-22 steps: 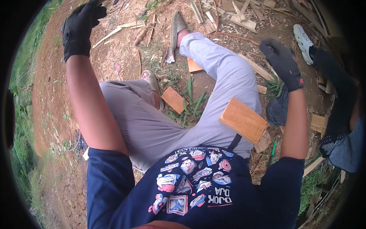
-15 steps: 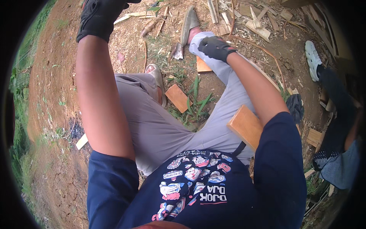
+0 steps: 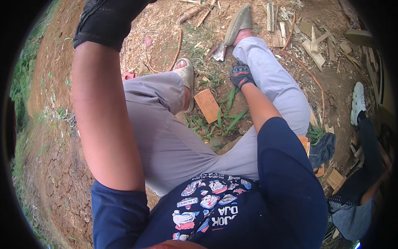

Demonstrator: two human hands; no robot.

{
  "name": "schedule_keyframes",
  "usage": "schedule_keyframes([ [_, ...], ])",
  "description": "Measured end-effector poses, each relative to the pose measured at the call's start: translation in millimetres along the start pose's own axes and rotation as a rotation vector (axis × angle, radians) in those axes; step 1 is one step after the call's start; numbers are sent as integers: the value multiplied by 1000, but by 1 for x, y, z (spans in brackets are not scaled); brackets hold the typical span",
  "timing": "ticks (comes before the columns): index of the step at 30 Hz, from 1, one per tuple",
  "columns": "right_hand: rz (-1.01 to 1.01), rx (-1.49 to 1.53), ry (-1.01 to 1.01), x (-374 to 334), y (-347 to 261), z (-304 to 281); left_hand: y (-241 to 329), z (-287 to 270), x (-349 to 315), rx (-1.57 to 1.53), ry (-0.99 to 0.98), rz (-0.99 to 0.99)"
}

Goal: The person sits on the ground and uses a hammer to split small pieces of wood. They hold the wood with one hand and strike it with the hammer in the other, occasionally adjusting the wood's position.

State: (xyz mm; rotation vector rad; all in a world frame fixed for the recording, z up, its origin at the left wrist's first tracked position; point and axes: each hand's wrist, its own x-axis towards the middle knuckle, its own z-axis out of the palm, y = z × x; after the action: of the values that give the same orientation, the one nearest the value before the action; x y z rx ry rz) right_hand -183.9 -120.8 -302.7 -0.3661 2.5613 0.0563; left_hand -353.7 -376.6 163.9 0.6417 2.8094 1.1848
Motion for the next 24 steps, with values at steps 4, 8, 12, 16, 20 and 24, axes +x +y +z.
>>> schedule_keyframes([
  [4, 34, -18, 91, 3, 1, 5, -12, 8, 14, 471, 32, 341],
  [8, 25, -30, 84, 2, -3, 2, -14, 20, 12, 641, 34, 420],
  [12, 71, -96, 76, 6, -4, 16, -20, 25, 18, 586, 44, 522],
  [16, 21, -66, 185, -1, -7, 24, -9, 26, 16, 520, -16, 397],
  [20, -15, -3, 138, -2, -7, 21, -17, 30, 22, 457, -54, 308],
  [24, -4, 32, 18, -3, -15, 1, -4, 27, 18, 406, -95, 87],
])
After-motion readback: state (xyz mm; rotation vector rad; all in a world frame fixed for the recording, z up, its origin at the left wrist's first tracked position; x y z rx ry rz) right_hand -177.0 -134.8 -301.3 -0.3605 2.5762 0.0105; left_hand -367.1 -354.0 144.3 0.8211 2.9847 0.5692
